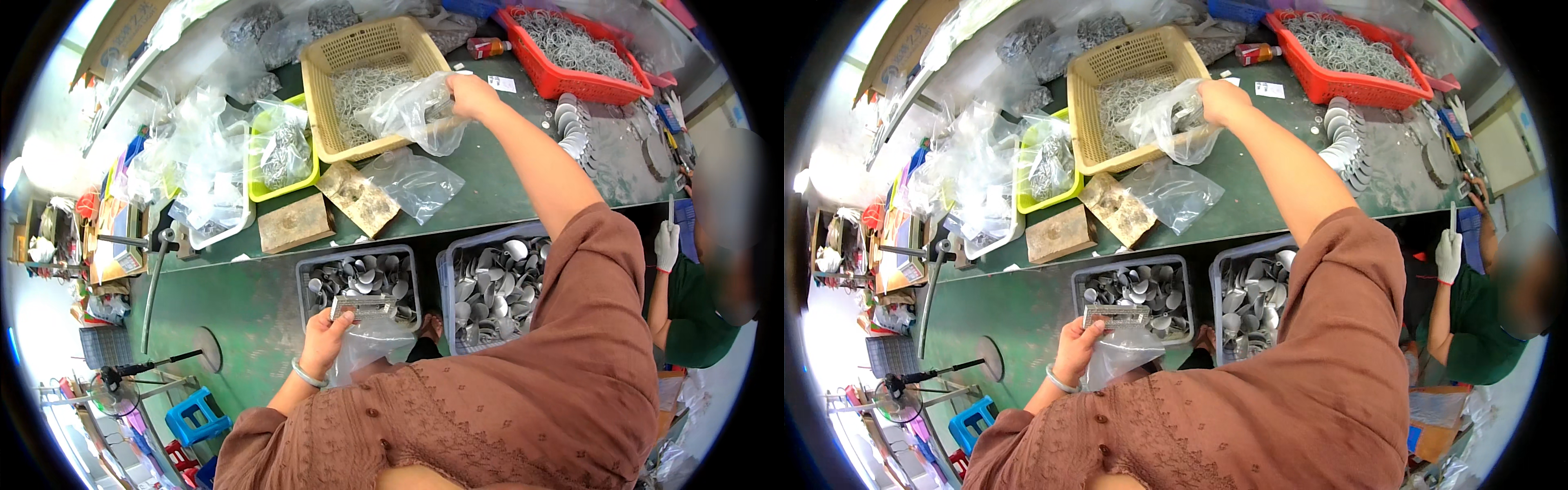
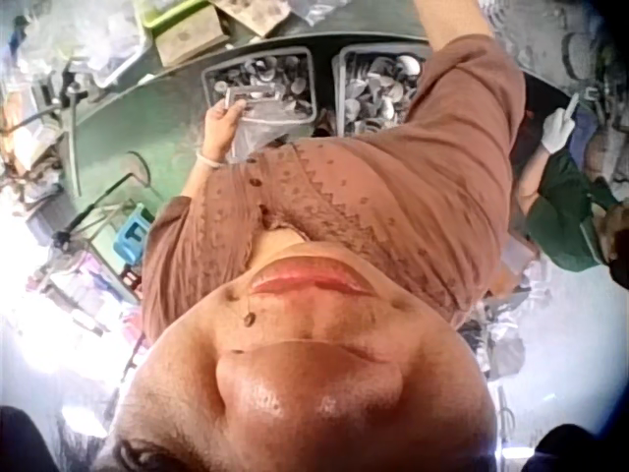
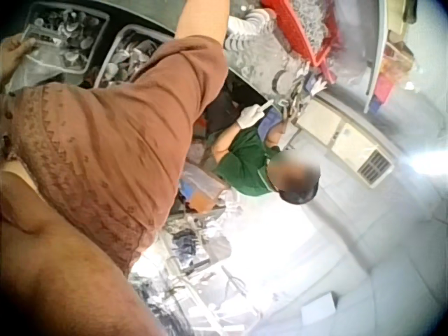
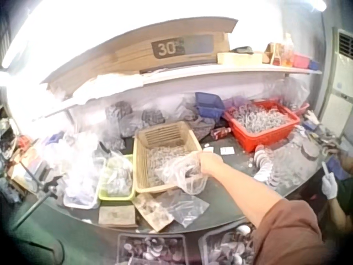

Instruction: The person picks up small metal components from a bin and places them into a plastic bag. They then walk to another table and place the bagged components on the table. The person continues to handle and organize various small metal parts and plastic bags.

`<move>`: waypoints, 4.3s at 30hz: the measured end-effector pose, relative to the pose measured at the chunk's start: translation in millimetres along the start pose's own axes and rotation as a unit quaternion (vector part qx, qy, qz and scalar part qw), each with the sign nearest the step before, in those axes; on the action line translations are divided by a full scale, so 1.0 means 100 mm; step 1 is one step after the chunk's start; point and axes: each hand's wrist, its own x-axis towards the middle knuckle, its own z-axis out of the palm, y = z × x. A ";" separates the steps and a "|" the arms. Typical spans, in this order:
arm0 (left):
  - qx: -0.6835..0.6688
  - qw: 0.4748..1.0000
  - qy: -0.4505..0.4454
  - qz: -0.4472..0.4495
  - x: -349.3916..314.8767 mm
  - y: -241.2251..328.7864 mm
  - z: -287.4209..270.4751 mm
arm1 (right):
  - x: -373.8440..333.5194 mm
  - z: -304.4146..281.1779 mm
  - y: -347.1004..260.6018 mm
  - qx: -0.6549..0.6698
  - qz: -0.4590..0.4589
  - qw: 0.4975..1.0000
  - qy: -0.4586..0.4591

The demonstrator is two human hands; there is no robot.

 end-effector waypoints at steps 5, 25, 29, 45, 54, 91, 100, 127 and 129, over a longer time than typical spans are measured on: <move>0.008 1.000 -0.022 0.005 0.07 0.01 0.01 | -0.39 -0.06 0.07 0.076 -0.087 0.977 0.177; 0.040 0.996 -0.086 -0.001 0.20 0.10 0.11 | -0.52 0.05 0.17 0.541 0.178 0.805 0.169; 0.039 0.997 -0.069 -0.008 0.17 0.11 0.07 | -0.45 0.08 0.19 0.480 0.073 0.840 0.242; 0.081 0.986 -0.145 0.016 0.24 -0.03 0.46 | -2.67 -0.03 0.46 0.492 0.060 0.742 0.452; 0.160 0.953 -0.254 0.030 0.26 0.01 1.08 | -3.63 0.16 0.82 0.490 0.172 0.695 0.497; 0.230 0.921 -0.315 0.016 0.09 -0.02 1.67 | -5.03 0.86 1.01 0.335 0.441 0.667 0.498; 0.223 0.920 -0.321 0.029 0.07 -0.06 1.66 | -5.09 1.01 0.98 0.377 0.439 0.639 0.507; 0.179 0.922 -0.342 0.036 0.21 -0.07 1.63 | -4.93 0.78 0.87 0.358 0.423 0.688 0.468; 0.180 0.923 -0.339 0.036 0.22 -0.06 1.61 | -4.91 0.76 0.85 0.366 0.429 0.689 0.456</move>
